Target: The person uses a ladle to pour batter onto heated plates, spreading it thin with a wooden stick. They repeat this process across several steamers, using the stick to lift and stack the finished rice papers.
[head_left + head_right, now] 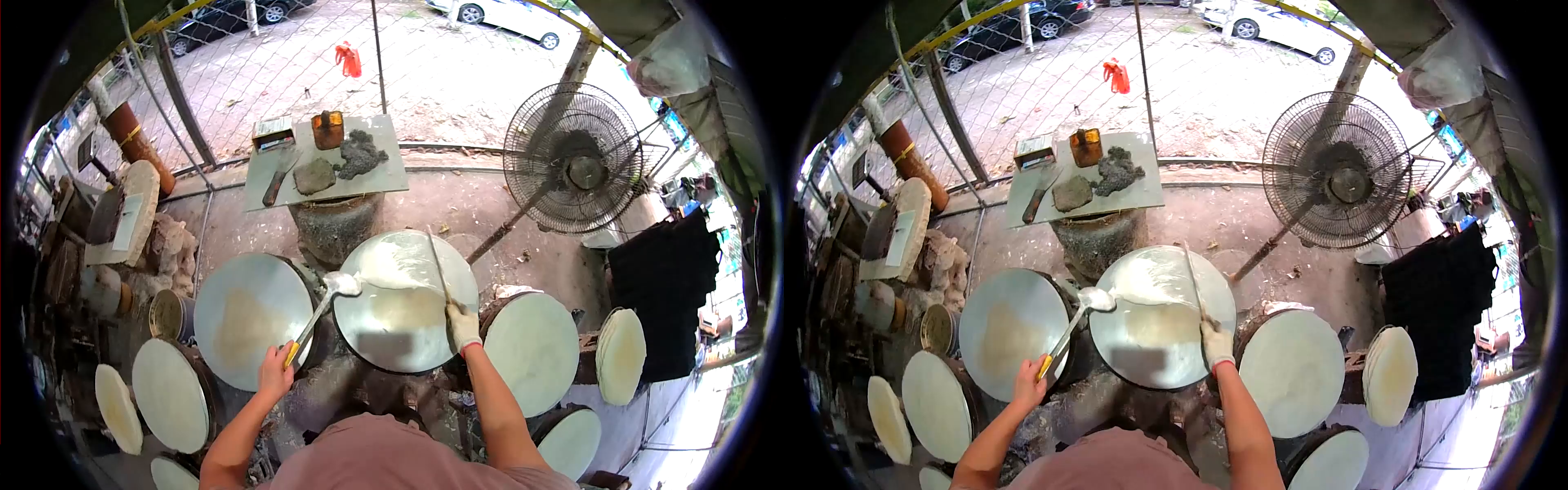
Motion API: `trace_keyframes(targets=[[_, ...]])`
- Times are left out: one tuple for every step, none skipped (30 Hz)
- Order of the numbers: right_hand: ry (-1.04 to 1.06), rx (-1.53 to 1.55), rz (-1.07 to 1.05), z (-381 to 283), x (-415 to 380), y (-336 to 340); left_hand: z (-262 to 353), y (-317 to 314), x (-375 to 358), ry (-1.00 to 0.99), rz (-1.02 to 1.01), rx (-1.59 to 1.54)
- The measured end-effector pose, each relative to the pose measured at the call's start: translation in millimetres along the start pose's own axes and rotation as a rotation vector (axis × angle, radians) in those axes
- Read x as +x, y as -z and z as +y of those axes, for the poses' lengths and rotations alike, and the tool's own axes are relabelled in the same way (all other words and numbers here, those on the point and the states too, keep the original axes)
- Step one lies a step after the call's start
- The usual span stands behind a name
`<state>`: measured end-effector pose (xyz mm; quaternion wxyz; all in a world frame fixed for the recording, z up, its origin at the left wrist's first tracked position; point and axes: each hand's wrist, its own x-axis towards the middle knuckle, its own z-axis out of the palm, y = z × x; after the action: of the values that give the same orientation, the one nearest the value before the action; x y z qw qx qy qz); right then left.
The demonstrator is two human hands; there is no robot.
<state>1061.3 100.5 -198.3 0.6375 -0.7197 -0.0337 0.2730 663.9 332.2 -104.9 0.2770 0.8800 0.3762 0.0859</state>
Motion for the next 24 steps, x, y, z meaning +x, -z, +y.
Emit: trace_keyframes(targets=[[-0.002,-0.001,-0.014,-20,-9,-13,7,-5,-3,0.012,0.007,0.004],[-0.112,-0.147,-0.235,-42,-19,-26,13,-12,-4,-0.006,0.051,-0.132],[-0.224,-0.292,-0.455,-67,-32,-38,14,-20,-5,-0.024,0.094,-0.266],[-0.322,-0.276,-0.501,-79,-38,-42,15,-34,-4,-0.092,0.221,-0.372],[-0.324,-0.280,-0.513,-71,-34,-32,13,-40,-12,-0.081,0.228,-0.368],[-0.253,-0.340,-0.521,-57,-25,-16,29,-33,-16,0.106,0.133,-0.532],[-0.177,-0.402,-0.534,-59,-17,-6,41,-30,-16,0.294,0.044,-0.696],[-0.104,-0.421,-0.456,-61,-8,5,48,-34,-15,0.309,0.063,-0.697],[-0.041,-0.371,-0.293,-19,24,11,53,-37,-18,0.375,0.049,-0.811],[-0.030,-0.308,-0.338,-26,27,6,58,-39,-21,0.438,0.032,-0.923],[-0.016,-0.242,-0.382,-37,35,-2,67,-40,-21,0.451,0.044,-0.919],[-0.157,-0.450,-0.557,-68,19,-10,78,-39,-19,0.479,0.036,-1.022],[-0.328,-0.368,-0.656,-74,12,-13,86,-39,-19,0.505,0.025,-1.125],[-0.318,-0.354,-0.732,-74,6,-7,93,-41,-22,0.506,0.056,-1.158],[-0.307,-0.340,-0.809,-71,2,0,98,-43,-27,0.515,0.069,-1.158],[-0.308,-0.344,-0.821,-71,3,8,101,-45,-31,0.539,0.080,-1.125],[-0.283,-0.448,-0.798,-72,9,19,104,-47,-34,0.563,0.095,-1.094],[-0.262,-0.550,-0.775,-72,14,28,103,-51,-37,0.575,0.108,-1.094],[-0.300,-0.381,-0.739,-77,23,27,102,-57,-41,0.574,0.129,-1.050],[-0.327,-0.278,-0.677,-68,40,22,102,-61,-46,0.573,0.144,-1.005],[-0.345,-0.175,-0.613,-61,59,15,105,-64,-48,0.579,0.151,-1.005],[-0.345,-0.179,-0.623,-69,60,5,109,-67,-50,0.587,0.144,-0.959],[-0.390,-0.280,-0.725,-72,56,-7,113,-69,-52,0.598,0.133,-0.911],[-0.437,-0.379,-0.823,-73,50,-12,122,-69,-54,0.612,0.115,-0.857]])
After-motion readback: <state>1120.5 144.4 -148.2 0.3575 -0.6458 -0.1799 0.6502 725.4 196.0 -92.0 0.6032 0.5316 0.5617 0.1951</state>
